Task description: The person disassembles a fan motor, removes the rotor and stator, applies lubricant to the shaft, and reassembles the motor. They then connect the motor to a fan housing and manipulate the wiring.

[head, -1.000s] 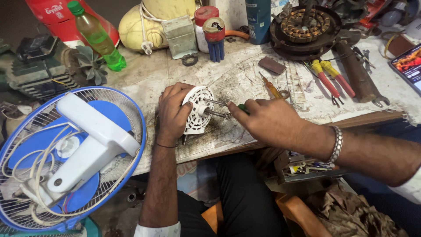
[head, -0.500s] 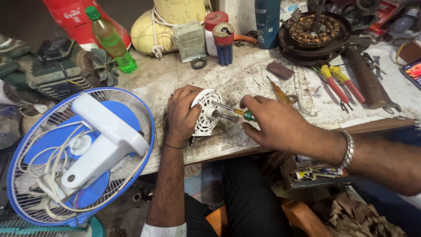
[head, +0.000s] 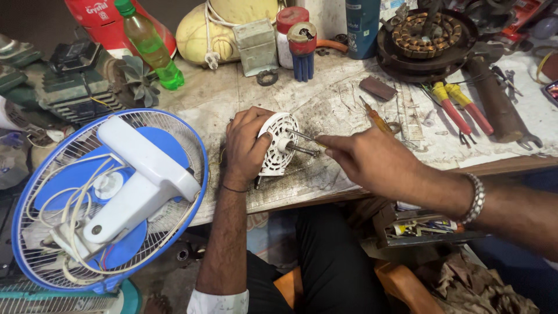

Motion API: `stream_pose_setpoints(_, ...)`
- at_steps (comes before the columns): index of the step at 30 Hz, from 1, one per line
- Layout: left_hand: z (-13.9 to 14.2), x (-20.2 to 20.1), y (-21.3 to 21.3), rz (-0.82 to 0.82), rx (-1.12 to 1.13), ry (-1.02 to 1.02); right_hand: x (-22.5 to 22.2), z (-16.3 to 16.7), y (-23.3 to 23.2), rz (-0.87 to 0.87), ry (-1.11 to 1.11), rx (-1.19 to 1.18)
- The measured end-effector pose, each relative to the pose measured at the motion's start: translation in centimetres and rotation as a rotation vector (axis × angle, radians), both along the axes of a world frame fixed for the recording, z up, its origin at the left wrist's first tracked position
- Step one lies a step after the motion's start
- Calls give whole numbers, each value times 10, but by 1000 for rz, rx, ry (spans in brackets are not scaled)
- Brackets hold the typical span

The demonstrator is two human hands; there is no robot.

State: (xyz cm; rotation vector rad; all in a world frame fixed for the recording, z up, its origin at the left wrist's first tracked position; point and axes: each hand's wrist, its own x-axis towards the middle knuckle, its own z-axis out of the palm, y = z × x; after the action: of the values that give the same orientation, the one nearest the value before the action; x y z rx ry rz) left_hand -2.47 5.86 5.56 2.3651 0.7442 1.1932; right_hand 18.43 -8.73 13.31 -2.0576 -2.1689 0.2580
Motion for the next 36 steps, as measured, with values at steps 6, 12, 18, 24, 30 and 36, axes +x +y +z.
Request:
stream_pose_setpoints(6, -2, 2, 2, 20, -3, 7, -5, 12, 3, -16, 207, -26)
stream_pose_setpoints(12, -3, 3, 2, 22, 6, 9, -13, 18, -3, -57, 188, -114)
stream_pose_setpoints(18, -2, 1, 1, 16, 13, 8, -13, 19, 0, -81, 190, -157)
stream_pose_setpoints(24, 0, 0, -1, 4, 7, 3, 2, 20, 13, -163, 287, -228)
stream_pose_setpoints(30, -1, 0, 0, 5, 5, 9, 5, -5, -1, 132, -318, 144)
stream_pose_setpoints(36, -3, 6, 3, 45, 13, 34, 6, -26, -3, 135, -138, 172)
